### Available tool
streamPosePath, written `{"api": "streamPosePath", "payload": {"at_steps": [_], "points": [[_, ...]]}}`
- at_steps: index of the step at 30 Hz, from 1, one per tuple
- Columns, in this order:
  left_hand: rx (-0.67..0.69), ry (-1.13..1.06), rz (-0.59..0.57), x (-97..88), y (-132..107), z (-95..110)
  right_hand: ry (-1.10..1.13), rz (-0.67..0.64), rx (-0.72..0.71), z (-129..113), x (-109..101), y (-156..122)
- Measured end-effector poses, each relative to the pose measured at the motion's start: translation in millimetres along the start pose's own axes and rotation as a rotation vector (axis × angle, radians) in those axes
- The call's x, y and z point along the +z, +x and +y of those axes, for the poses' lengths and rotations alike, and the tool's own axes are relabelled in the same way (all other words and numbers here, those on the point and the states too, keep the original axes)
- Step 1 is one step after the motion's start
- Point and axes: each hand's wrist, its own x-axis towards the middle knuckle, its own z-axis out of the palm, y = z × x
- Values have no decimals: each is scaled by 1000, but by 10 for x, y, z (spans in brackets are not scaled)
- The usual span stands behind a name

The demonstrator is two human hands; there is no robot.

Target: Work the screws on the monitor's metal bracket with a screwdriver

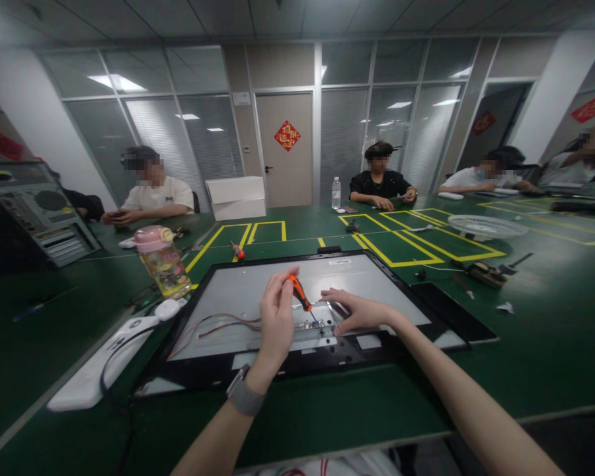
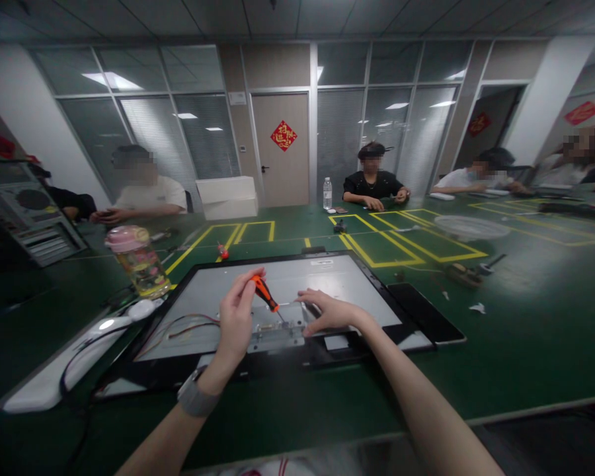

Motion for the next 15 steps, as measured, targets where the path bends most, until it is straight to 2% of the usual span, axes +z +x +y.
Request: {"api": "streamPosePath", "payload": {"at_steps": [5, 15], "points": [[48, 71, 18, -4, -7, 13, -5, -1, -6, 0, 2, 5], [68, 57, -11, -17, -15, 7, -11, -6, -5, 5, -1, 7]]}}
